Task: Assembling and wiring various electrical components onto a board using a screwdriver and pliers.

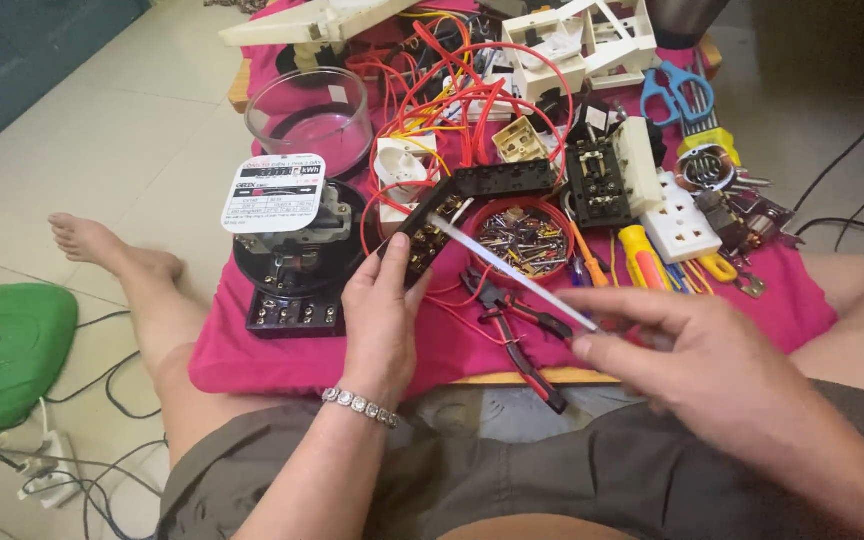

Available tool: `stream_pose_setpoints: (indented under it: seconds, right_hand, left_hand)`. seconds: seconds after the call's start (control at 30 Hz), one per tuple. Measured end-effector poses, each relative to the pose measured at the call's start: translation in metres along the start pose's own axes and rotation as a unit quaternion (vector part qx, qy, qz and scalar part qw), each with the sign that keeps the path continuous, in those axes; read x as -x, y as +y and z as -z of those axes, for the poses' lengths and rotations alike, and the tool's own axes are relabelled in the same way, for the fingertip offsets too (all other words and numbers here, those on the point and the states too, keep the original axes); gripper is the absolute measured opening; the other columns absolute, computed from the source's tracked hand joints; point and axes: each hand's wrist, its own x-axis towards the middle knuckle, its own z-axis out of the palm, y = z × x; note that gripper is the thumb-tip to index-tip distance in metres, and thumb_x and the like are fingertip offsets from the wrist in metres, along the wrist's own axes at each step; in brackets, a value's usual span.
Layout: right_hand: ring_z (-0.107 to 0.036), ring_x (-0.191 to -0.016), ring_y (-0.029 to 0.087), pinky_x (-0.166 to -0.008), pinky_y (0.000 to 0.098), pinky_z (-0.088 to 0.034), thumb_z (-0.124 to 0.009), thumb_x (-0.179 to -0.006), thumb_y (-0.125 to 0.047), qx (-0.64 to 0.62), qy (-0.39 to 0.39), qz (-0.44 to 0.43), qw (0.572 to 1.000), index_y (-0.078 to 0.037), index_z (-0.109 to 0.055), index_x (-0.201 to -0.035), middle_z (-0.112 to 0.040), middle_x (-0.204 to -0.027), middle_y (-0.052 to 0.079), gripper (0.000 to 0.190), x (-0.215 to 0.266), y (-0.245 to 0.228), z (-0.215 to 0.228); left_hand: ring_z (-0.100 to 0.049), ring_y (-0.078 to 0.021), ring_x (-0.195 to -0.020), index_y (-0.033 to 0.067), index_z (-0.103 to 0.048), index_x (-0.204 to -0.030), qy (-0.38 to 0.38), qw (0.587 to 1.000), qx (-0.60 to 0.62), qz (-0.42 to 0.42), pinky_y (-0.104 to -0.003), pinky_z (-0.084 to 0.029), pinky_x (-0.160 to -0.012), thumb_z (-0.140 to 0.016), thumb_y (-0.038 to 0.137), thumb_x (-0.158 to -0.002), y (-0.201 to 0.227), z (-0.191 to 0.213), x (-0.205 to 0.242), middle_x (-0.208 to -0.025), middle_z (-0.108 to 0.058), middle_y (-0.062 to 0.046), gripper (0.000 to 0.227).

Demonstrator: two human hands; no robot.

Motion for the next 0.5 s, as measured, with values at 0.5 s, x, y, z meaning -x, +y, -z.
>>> stream_pose_setpoints:
  seconds: [0.5]
  right_hand:
    - [-0.046, -0.05, 0.02, -0.042, 0.0311, -0.033, -0.074, -0.086, -0.007, -0.103, -0.046, -0.046, 0.993, -0.006, -0.085, -0.131, -0.078, -0.074, 0.02, 0.047, -0.015, 0.028, -0.014]
  left_hand:
    - [-0.065, -0.0169, -0.099, -0.0051, -0.069, -0.116, -0.036, 0.999, 0.005, -0.036, -0.035, -0.057, -0.102, -0.062, 0.017, -0.098, -0.003, 0.005, -0.001, -0.107, -0.069, -0.011, 0.029]
